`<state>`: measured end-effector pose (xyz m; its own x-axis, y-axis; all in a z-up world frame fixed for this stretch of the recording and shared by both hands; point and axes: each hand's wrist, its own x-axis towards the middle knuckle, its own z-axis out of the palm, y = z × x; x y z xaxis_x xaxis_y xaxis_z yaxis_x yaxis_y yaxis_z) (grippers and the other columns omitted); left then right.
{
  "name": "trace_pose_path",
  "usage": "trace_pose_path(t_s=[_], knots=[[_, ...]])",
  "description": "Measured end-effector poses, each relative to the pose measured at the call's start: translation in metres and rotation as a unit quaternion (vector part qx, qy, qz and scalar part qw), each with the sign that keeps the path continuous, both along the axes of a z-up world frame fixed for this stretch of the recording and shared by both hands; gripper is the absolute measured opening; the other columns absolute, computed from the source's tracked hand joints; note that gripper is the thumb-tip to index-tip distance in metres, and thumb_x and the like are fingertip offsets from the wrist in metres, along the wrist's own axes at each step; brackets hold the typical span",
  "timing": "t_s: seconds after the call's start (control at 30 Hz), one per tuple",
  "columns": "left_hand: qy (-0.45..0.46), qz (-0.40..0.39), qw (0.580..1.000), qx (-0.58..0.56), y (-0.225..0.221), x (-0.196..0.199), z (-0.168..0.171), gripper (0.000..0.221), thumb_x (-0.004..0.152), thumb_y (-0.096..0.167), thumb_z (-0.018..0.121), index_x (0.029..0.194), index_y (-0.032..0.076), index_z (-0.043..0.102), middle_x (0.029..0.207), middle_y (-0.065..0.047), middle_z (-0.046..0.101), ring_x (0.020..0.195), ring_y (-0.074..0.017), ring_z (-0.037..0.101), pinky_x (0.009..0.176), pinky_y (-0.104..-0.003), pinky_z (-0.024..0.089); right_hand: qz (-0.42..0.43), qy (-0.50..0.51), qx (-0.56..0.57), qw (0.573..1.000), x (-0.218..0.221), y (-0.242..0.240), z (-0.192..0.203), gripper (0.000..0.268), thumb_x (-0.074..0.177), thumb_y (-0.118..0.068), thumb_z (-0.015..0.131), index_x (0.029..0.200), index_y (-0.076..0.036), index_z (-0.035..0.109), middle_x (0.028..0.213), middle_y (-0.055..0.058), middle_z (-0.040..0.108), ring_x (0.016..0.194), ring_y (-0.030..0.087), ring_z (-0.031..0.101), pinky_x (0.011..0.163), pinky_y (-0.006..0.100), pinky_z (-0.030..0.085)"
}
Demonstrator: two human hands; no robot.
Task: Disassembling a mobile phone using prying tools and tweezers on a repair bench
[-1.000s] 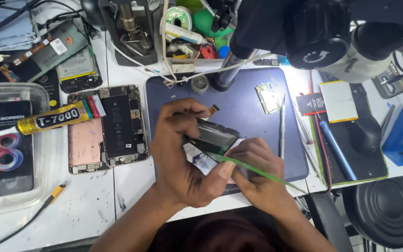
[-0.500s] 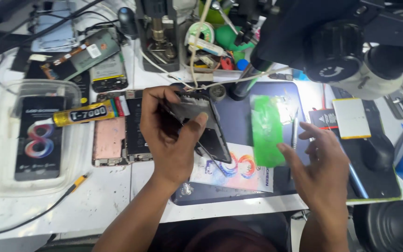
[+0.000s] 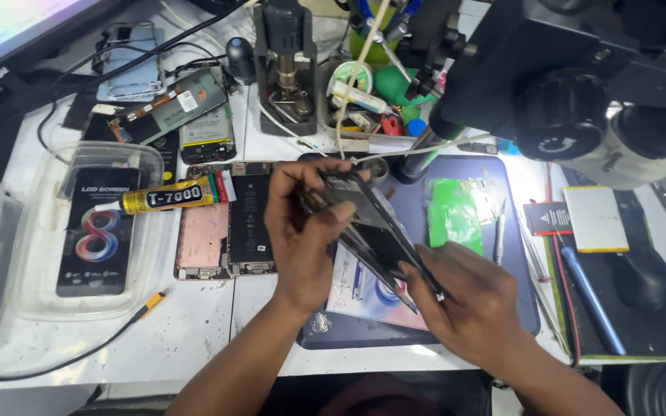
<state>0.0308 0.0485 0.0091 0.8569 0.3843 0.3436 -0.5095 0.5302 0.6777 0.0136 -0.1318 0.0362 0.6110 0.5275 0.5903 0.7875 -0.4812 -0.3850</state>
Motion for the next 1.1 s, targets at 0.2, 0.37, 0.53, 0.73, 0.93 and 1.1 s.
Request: trace_pose_path(t_s=[0.2,0.37,0.53,0.73,0.93,1.1], knots=[[0.056,-0.041,0.996,0.048,-0.004,-0.002,-0.005,0.035,0.088,0.005,0.063,0.114,0.014,0.042,0.127,-0.016,0.057,0.123,-0.0355,0.067,0.106,-0.045,0.05,-0.013,-0.1,-0.008,0.995,0.001,-0.009,-0.018,0.016,0.092,0.001,0.073,0.102,0.012,0.066,0.072,0.014,0.053,0.055,0.027,0.048,0.055,0.037,0.045],[0.08,-0.07,0.994,-0.013,-0.014,-0.003,-0.008,0.055,0.091,0.022,0.068,0.138,0.01,0.041,0.13,-0.017,0.056,0.122,-0.0308,0.064,0.103,-0.048,0.056,-0.025,-0.152,-0.042,0.987,-0.002,-0.017,-0.033,0.024,0.094,-0.007,0.071,0.11,0.01,0.066,0.082,0.013,0.059,0.06,0.027,0.054,0.055,0.037,0.047],[0.101,-0.043,0.992,0.054,-0.02,-0.01,-0.001,0.055,0.106,0.043,0.047,0.146,0.006,0.045,0.121,-0.006,0.057,0.111,-0.017,0.06,0.1,-0.034,0.05,-0.058,-0.206,-0.082,0.973,-0.005,-0.013,-0.033,0.021,0.094,-0.008,0.072,0.109,0.007,0.071,0.091,0.011,0.062,0.058,0.021,0.053,0.057,0.029,0.048],[0.103,-0.161,0.981,-0.022,-0.017,-0.009,-0.006,0.063,0.104,0.054,0.04,0.139,0.003,0.05,0.121,-0.019,0.062,0.106,-0.0259,0.066,0.084,-0.043,0.063,0.112,0.065,0.075,0.989,-0.002,-0.021,0.006,0.05,0.093,-0.038,0.062,0.113,0.006,0.07,0.101,0.018,0.068,0.071,0.027,0.069,0.069,0.034,0.059],[0.112,-0.259,0.958,0.054,-0.017,-0.012,-0.003,0.06,0.105,0.055,0.04,0.133,0.004,0.057,0.124,-0.018,0.066,0.119,-0.0292,0.064,0.109,-0.046,0.05,0.003,0.135,0.117,0.984,0.013,-0.02,0.003,0.043,0.093,-0.021,0.071,0.13,-0.001,0.063,0.106,0.012,0.071,0.09,0.019,0.069,0.062,0.026,0.052],[0.072,-0.301,0.95,0.033,-0.02,-0.011,-0.007,0.055,0.108,0.05,0.047,0.133,0.002,0.053,0.129,-0.02,0.062,0.122,-0.0292,0.063,0.108,-0.047,0.054,0.039,0.232,0.183,0.955,0.016,-0.022,-0.004,0.019,0.088,-0.013,0.078,0.106,-0.007,0.073,0.092,0.007,0.065,0.073,0.014,0.058,0.062,0.023,0.047]])
